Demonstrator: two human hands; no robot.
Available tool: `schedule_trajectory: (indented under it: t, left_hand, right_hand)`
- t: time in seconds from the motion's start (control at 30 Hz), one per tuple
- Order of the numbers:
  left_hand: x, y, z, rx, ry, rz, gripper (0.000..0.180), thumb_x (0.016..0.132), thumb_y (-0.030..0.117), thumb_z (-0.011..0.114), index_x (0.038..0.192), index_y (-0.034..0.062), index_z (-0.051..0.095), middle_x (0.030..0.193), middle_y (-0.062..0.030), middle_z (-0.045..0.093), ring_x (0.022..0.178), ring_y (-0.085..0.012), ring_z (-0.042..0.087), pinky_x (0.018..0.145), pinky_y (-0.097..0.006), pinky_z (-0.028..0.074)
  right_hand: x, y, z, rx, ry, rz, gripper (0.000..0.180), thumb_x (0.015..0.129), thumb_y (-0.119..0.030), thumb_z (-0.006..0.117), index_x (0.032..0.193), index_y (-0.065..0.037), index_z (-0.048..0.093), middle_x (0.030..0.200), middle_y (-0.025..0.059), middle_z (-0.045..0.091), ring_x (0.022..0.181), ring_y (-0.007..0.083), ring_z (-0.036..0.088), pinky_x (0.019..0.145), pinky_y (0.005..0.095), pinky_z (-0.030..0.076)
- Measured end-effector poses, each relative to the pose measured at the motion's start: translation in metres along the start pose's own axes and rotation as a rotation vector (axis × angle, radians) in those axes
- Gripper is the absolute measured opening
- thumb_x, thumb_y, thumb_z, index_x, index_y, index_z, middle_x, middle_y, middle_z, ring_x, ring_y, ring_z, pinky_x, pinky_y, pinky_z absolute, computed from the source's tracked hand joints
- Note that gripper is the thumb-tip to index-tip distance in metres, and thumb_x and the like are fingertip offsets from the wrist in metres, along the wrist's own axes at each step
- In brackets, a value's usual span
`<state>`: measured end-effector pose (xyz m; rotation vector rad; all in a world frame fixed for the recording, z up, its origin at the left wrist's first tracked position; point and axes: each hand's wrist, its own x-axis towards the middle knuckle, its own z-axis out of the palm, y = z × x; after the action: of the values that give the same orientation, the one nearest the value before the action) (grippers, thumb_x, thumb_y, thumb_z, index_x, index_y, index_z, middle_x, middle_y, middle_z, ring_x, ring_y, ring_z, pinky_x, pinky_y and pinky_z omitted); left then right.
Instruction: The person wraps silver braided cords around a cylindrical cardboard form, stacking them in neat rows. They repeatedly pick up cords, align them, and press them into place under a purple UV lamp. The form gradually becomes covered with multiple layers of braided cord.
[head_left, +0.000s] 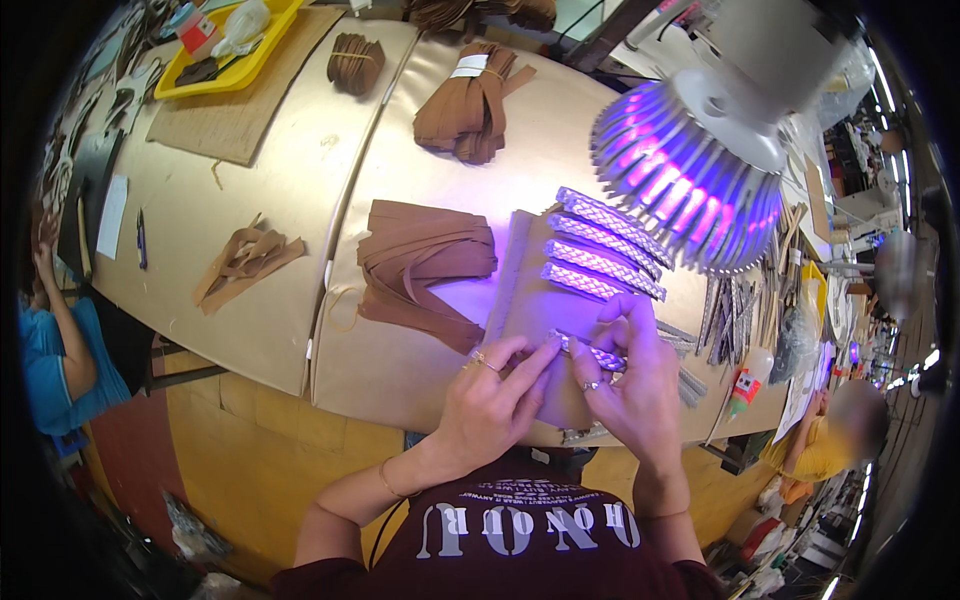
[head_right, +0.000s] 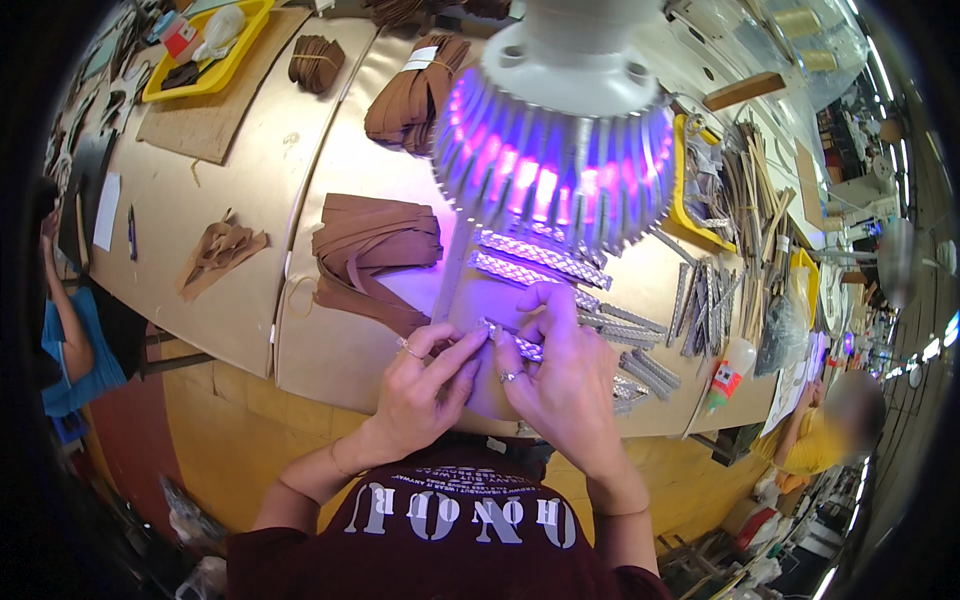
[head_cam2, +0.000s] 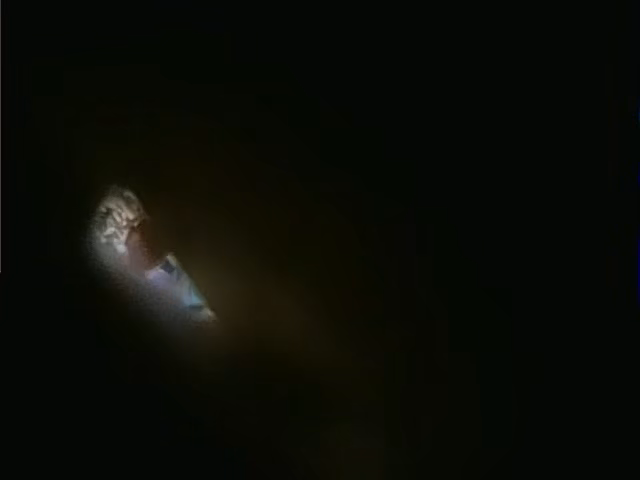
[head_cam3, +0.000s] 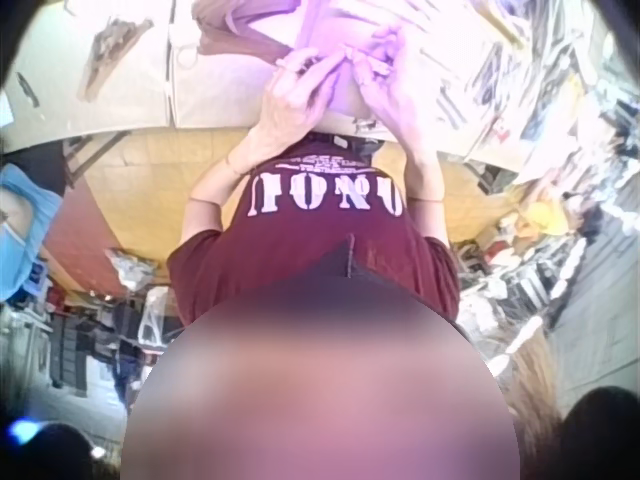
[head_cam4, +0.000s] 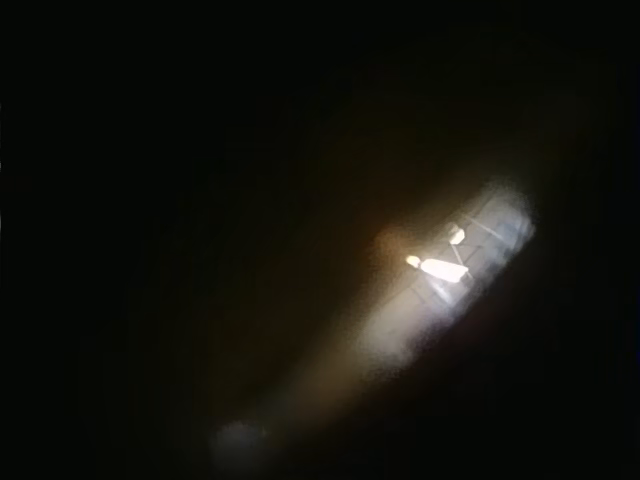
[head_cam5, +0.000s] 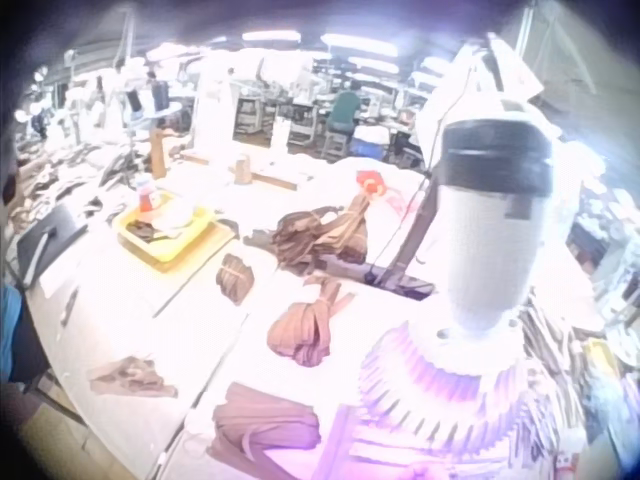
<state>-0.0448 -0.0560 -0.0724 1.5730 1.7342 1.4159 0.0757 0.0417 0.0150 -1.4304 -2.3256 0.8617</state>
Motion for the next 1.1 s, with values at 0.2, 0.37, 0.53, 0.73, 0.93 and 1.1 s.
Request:
schedule_trajectory:
  t: [0.2, 0.37, 0.53, 0.73, 0.93, 1.1]
  left_hand:
    - [0.003, 0.002, -0.004, 0.051, -0.065, -0.002, 0.04, 0.082, 0.004, 0.07, 0.122, 0.0078, 0.066, 0.1, -0.0105, 0.059, 0.077, -0.0238, 0.061, 0.069, -0.036, 0.051]
    - [0.004, 0.006, -0.004, 0.127, -0.071, 0.002, 0.038, 0.083, 0.003, 0.069, 0.12, 0.0078, 0.068, 0.102, -0.0111, 0.06, 0.079, -0.0241, 0.062, 0.07, -0.035, 0.052]
    - [0.004, 0.008, -0.003, 0.143, -0.111, -0.047, 0.037, 0.084, 0.0, 0.067, 0.121, 0.0042, 0.067, 0.103, -0.0147, 0.06, 0.086, -0.0275, 0.063, 0.076, -0.036, 0.052]
    - [0.006, 0.015, -0.005, 0.229, -0.14, -0.024, 0.034, 0.086, -0.004, 0.064, 0.12, -0.001, 0.065, 0.102, -0.0167, 0.06, 0.087, -0.0284, 0.062, 0.076, -0.036, 0.051]
    - [0.01, 0.023, -0.006, 0.3, -0.17, -0.023, 0.036, 0.086, -0.005, 0.062, 0.123, -0.0019, 0.064, 0.103, -0.017, 0.059, 0.091, -0.028, 0.061, 0.079, -0.037, 0.049]
    - [0.012, 0.036, -0.013, 0.486, -0.176, 0.07, 0.044, 0.088, 0.001, 0.061, 0.132, -0.002, 0.056, 0.126, -0.0213, 0.052, 0.118, -0.0355, 0.052, 0.099, -0.044, 0.041]
  right_hand:
    - [-0.015, 0.018, -0.054, -0.246, -0.09, 0.167, 0.031, 0.083, -0.038, 0.075, 0.09, -0.008, 0.068, 0.059, 0.0059, 0.062, 0.051, 0.024, 0.061, 0.049, 0.0355, 0.043]
    - [-0.025, 0.05, -0.064, -0.011, -0.155, 0.212, 0.036, 0.087, -0.037, 0.072, 0.078, -0.002, 0.07, 0.056, 0.0089, 0.055, 0.049, 0.0205, 0.053, 0.05, 0.0338, 0.04]
    - [-0.027, 0.076, -0.046, 0.182, -0.167, 0.29, 0.032, 0.09, -0.029, 0.07, 0.08, 0.001, 0.07, 0.06, 0.0077, 0.058, 0.055, 0.0125, 0.051, 0.054, 0.0298, 0.041]
    - [-0.034, 0.095, -0.026, 0.286, -0.144, 0.245, 0.035, 0.09, -0.031, 0.07, 0.08, 0.002, 0.07, 0.058, 0.0074, 0.057, 0.054, 0.0126, 0.048, 0.053, 0.0303, 0.04]
    - [-0.037, 0.105, 0.003, 0.48, -0.061, 0.331, 0.041, 0.086, -0.036, 0.075, 0.073, 0.002, 0.067, 0.054, 0.0026, 0.05, 0.052, 0.0079, 0.043, 0.049, 0.0276, 0.035]
    - [-0.039, 0.1, 0.005, 0.562, 0.017, 0.384, 0.042, 0.082, -0.036, 0.079, 0.069, 0.001, 0.065, 0.052, 0.0008, 0.05, 0.049, 0.0073, 0.041, 0.046, 0.0265, 0.033]
